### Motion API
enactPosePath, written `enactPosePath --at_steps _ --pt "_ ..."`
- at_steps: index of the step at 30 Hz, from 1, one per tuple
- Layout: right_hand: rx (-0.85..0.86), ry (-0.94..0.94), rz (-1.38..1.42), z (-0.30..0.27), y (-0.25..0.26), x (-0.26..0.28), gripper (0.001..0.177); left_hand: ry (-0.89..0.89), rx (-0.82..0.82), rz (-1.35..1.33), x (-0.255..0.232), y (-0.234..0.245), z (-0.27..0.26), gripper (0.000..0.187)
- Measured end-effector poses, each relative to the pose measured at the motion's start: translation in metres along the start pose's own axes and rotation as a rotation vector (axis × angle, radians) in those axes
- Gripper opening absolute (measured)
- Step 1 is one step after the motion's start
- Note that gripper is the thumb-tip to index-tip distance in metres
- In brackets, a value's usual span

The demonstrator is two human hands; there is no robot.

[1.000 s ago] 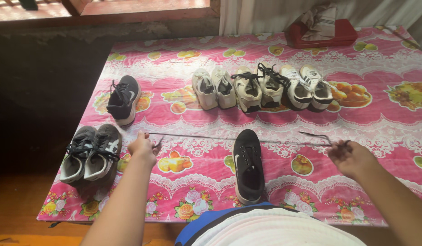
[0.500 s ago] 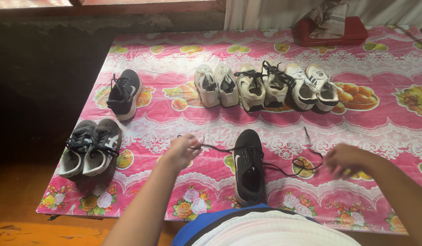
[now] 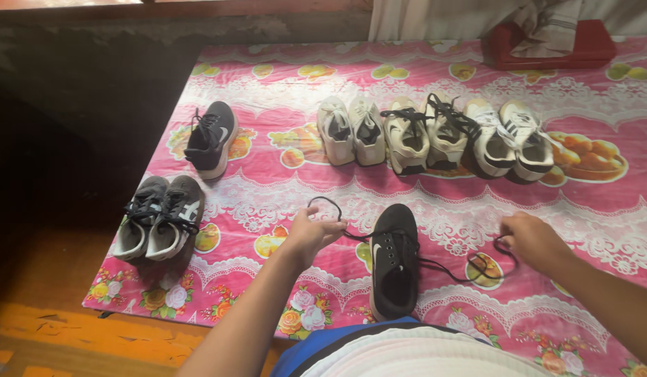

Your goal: The person sits on the floor and laces a pair of black sneakers by threading the laces through the eyelets and tying them. Several other pairs of shoes are arranged on the floor nearby.

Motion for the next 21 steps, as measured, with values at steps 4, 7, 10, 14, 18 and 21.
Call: enactPosePath --at_steps 4,7,10,14,18,21 --pt "-0.022 -0.134 0.099 -0.016 0.004 -0.011 0.017 0.124 0.028 0.171 0.013 0.004 0.014 0.071" --pt "0.090 -0.175 0.466 -0.005 0.015 -0.001 0.023 0.178 0.072 0.189 0.018 -0.007 0.033 0.055" --pt "0.203 -0.185 1.062 0.020 0.042 0.036 0.018 0.154 0.086 -0.034 0.002 -0.038 0.069 0.029" --pt "0.099 -0.060 1.571 0.044 0.124 0.094 0.012 -0.095 0.329 -0.097 -0.074 -0.083 0.098 0.007" --pt "-0.099 -0.003 1.934 0.036 0.195 0.120 0.010 -0.287 0.144 -0.235 -0.151 -0.093 0.080 0.006" --pt "-0.162 0.055 1.966 0.026 0.201 0.125 0.013 -0.566 -0.009 -0.231 -0.182 -0.086 0.048 0.013"
Point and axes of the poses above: each hand's wrist, its own z-axis towards the middle knuckle, its own y-axis out of the back of the hand, x = y × z, the point moved 6 cm from there along z, towards the middle knuckle, and after that the axes turned 6 degrees about x, right-handed, at the moved point
